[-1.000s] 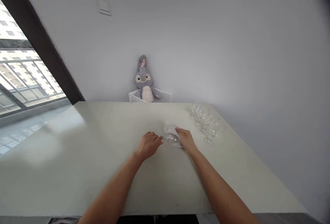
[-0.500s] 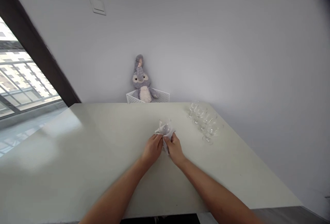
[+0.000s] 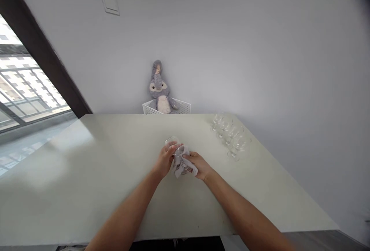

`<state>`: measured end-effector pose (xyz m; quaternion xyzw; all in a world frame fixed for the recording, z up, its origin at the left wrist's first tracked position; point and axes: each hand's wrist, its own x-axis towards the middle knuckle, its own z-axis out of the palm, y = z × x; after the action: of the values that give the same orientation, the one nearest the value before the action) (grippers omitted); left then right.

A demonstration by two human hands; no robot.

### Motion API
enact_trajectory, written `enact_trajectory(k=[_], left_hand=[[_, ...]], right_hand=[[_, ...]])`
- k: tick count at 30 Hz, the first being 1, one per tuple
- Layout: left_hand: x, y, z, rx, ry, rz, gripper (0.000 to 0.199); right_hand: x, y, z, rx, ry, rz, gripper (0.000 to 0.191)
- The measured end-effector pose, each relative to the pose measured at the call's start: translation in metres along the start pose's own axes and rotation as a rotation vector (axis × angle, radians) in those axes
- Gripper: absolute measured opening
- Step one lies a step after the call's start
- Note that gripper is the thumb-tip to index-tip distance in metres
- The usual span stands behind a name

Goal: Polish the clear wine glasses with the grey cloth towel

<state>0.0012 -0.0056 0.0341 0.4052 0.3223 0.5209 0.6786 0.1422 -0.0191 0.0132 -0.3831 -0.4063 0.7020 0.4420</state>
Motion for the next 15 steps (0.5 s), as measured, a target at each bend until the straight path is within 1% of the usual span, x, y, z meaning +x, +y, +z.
enact_trajectory(k=[1, 3, 5, 6, 9, 12, 15], left_hand=[[0.000, 0.002, 0.000, -0.052, -0.040, -0.009, 0.044], [0.002, 0.004, -0.002, -0.126, -0.068, -0.002, 0.043], [0.005, 0.004, -0.004, -0.133, -0.012, 0.074, 0.039], [0.006, 0.003, -0.005, -0.110, 0.034, 0.138, 0.037], [0.004, -0.002, -0.003, 0.062, 0.142, 0.358, 0.040], [-0.003, -0.010, 0.004, 0.313, 0.140, 0.574, 0.050], [-0.010, -0.015, 0.009, 0.536, 0.127, 0.787, 0.054]], right_hand=[[0.002, 0.000, -0.003, 0.114, -0.021, 0.048, 0.025], [0.005, -0.001, -0.009, 0.261, 0.029, 0.089, 0.022], [0.006, -0.002, -0.011, 0.344, 0.086, 0.081, 0.019], [0.006, -0.002, -0.010, 0.372, 0.085, 0.071, 0.019], [0.002, 0.000, -0.002, 0.387, 0.003, 0.050, 0.027], [-0.001, 0.008, 0.010, 0.287, -0.024, 0.032, 0.032], [-0.003, 0.017, 0.019, 0.145, -0.020, 0.007, 0.039]])
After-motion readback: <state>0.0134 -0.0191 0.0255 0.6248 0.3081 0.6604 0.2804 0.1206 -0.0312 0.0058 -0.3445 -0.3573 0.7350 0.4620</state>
